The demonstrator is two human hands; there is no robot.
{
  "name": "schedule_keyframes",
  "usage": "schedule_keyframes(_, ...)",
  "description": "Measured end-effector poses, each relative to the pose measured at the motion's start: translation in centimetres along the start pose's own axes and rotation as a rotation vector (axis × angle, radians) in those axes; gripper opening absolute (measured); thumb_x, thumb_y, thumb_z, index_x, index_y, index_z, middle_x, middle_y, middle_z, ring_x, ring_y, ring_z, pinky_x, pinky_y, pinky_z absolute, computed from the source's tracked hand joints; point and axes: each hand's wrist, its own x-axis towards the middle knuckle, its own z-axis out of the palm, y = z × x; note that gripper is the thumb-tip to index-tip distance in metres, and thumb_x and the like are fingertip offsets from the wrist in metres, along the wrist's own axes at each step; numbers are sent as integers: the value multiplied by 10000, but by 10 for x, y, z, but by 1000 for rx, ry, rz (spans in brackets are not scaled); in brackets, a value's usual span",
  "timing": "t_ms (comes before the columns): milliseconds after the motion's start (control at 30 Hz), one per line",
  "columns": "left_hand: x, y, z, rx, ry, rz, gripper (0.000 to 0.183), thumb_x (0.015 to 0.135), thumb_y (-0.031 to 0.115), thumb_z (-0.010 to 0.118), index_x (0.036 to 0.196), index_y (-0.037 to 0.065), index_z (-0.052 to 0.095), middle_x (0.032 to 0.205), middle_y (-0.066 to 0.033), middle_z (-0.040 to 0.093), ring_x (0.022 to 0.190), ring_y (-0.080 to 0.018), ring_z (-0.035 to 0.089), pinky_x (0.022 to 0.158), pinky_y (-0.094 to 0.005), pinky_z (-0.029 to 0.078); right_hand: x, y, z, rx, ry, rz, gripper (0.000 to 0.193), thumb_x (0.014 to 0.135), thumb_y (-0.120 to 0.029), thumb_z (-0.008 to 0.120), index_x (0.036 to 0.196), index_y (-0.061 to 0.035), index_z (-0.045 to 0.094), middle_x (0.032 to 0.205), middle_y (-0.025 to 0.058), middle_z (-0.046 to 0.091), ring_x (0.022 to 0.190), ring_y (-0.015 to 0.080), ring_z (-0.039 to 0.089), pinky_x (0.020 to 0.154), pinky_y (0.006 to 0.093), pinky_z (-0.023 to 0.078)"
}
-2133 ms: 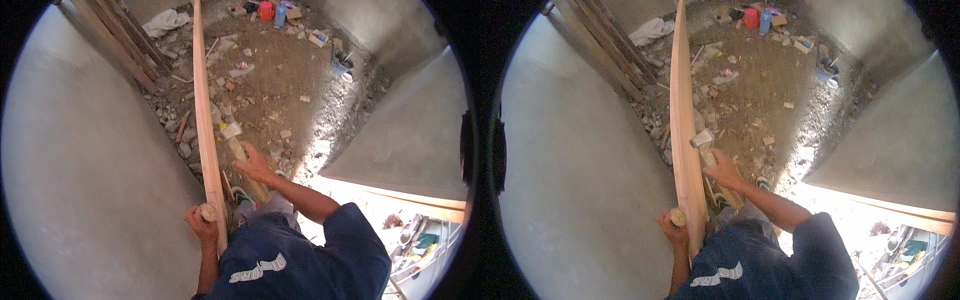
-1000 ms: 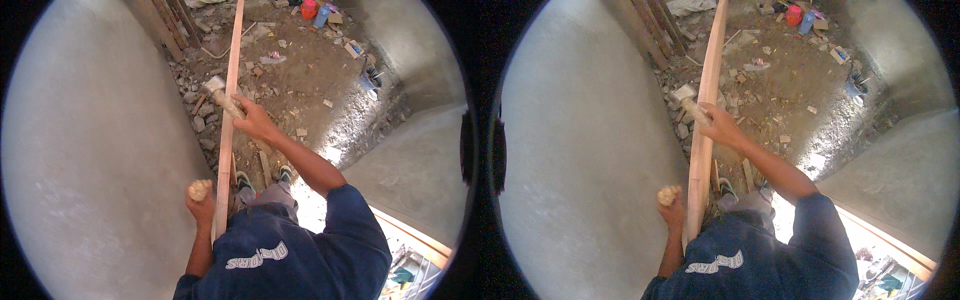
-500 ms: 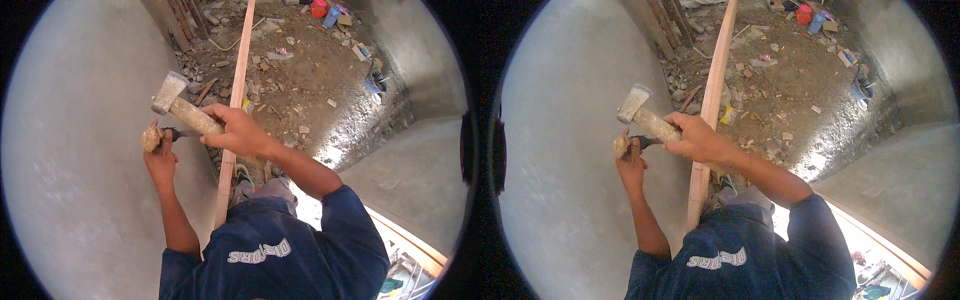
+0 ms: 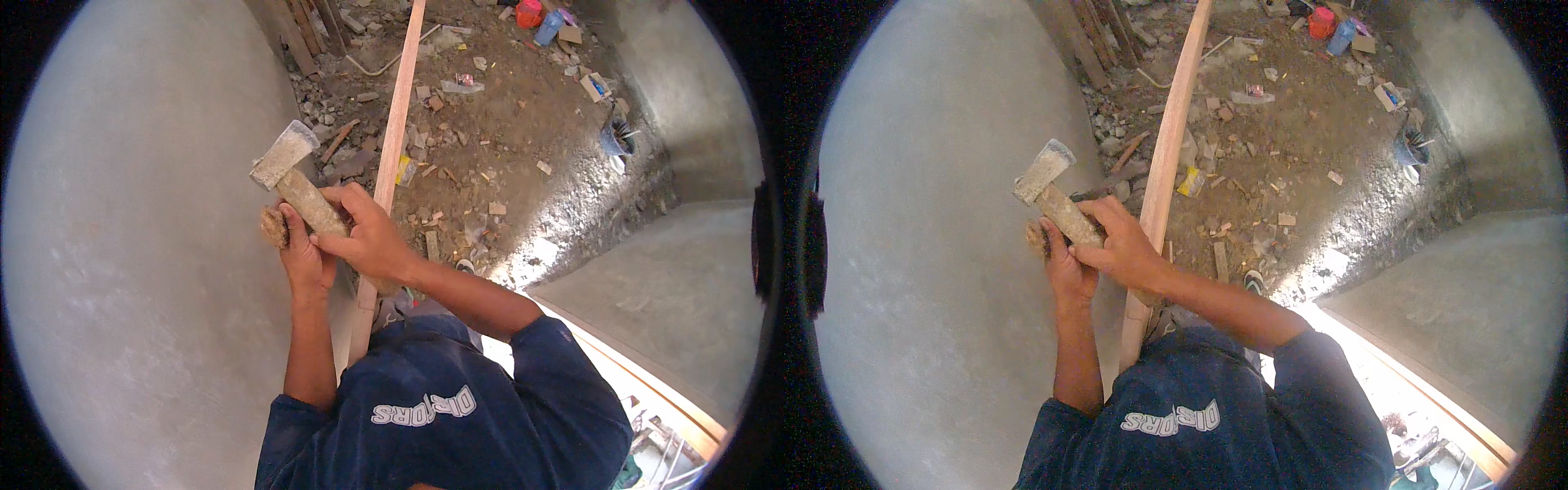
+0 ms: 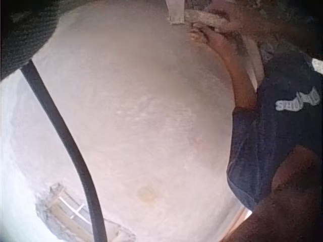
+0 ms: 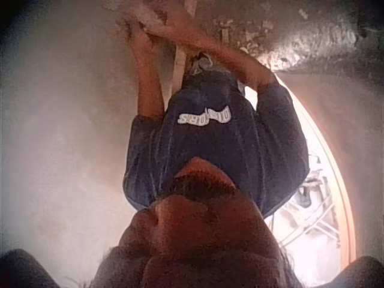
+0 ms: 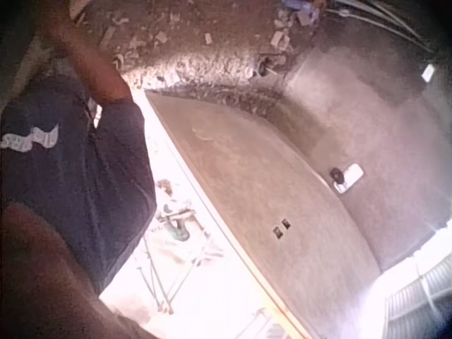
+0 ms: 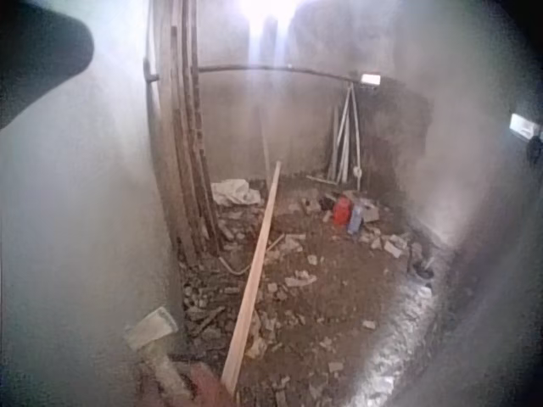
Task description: The person uses a chisel and mallet to carve a groove along a wooden plank. They repeatedly position the chisel and strike it with the mallet to remove wood shavings, working along the length of the plank.
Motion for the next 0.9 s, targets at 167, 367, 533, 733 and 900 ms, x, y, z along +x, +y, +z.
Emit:
schedule_keyframes(167, -9, 2, 10, -4, 78, -43, 513, 1017, 392, 534, 1378, 44, 430, 1253, -98, 581, 1166, -253, 580, 978, -405, 504, -3, 0, -1, -65, 22, -104, 549, 817, -189, 746, 1289, 13, 552, 1113, 154, 530, 1057, 296, 543, 926, 379, 456)
schedule_keyframes(367, -7, 7, 3, -148, -259, -201, 551, 906, 354, 614, 1272, -48, 533, 1301, -182, 574, 1227, -287, 547, 1004, -442, 483, -16, 10, 11, -129, -17, -216, 526, 889, -151, 678, 1357, 18, 508, 1143, 175, 520, 1122, 304, 510, 968, 380, 433)
schedule_keyframes(533, -11, 1, -13, -32, -127, -64, 551, 856, 398, 646, 1169, -52, 588, 1130, -181, 661, 1058, -300, 638, 939, -446, 512, -23, 25, 12, 192, 319, 187, 466, 992, -271, 587, 1357, 3, 496, 1101, 117, 569, 1009, 241, 572, 919, 352, 467)
schedule_keyframes(733, -16, 18, -20, 90, -339, -174, 400, 827, 264, 707, 1082, -31, 622, 901, -130, 661, 801, -258, 670, 784, -416, 565, 18, 36, 4, 778, -37, 567, 412, 1036, -428, 461, 1157, -48, 563, 1026, 99, 649, 877, 203, 632, 767, 335, 522)
schedule_keyframes(900, -34, 37, 23, 207, -304, -35, 553, 745, 174, 794, 1181, -7, 506, 849, -144, 657, 690, -238, 655, 558, -357, 563, 35, 1, -11, 1252, 193, 402, 423, 1044, -430, 442, 1146, -30, 534, 963, 104, 647, 896, 268, 653, 804, 407, 546)
